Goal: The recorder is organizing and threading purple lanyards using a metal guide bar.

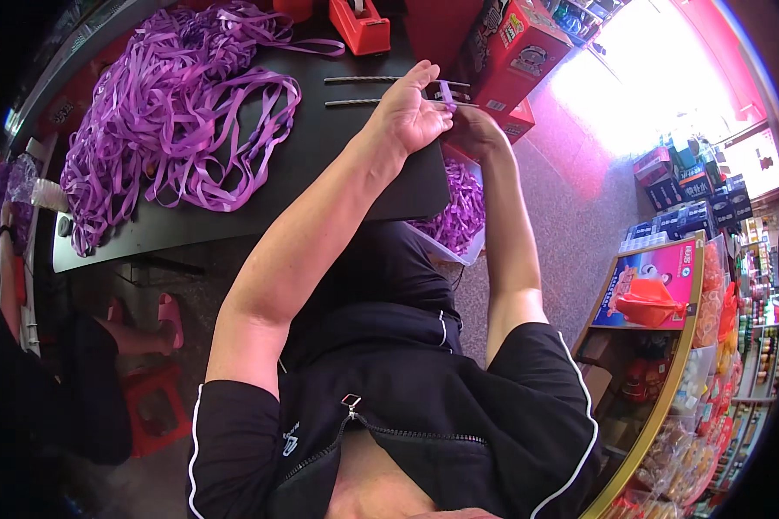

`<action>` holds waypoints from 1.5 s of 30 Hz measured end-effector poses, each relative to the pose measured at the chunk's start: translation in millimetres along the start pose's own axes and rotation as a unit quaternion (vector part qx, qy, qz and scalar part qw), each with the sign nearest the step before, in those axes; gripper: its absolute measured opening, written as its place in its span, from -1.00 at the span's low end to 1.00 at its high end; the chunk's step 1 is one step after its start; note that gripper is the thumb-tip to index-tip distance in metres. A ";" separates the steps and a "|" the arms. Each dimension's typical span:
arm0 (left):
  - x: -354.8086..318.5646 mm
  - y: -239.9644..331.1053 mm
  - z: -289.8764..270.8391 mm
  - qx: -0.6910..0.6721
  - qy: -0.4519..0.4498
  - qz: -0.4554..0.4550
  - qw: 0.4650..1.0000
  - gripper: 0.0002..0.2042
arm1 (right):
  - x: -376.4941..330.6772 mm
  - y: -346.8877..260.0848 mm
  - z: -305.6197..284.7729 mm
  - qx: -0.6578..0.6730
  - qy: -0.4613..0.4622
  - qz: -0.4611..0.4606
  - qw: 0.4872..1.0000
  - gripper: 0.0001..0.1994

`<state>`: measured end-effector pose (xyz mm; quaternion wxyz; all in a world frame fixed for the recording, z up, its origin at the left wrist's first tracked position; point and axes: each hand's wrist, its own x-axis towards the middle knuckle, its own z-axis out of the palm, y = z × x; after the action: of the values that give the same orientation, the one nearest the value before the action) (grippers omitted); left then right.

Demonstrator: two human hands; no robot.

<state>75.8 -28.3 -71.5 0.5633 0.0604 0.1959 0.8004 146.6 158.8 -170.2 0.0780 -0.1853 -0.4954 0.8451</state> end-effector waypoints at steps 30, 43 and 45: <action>-7.5 1.0 3.8 -0.030 -0.005 -0.018 0.999 -0.38 | -3.9 -20.2 4.1 0.124 -0.083 0.064 0.987 -0.80; -15.3 1.1 12.9 -0.023 0.029 -0.005 0.999 -0.49 | -22.1 -67.2 2.8 -0.086 -0.051 0.051 0.994 -0.58; -17.0 2.0 12.6 -0.020 0.015 -0.008 1.000 -0.49 | -27.0 -80.6 -2.4 -0.056 -0.131 0.031 0.989 -0.62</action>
<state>84.1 -41.5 -57.0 0.5680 0.0359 0.1885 0.8003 168.2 192.3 -95.1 -0.0240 -0.0924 -0.5423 0.8348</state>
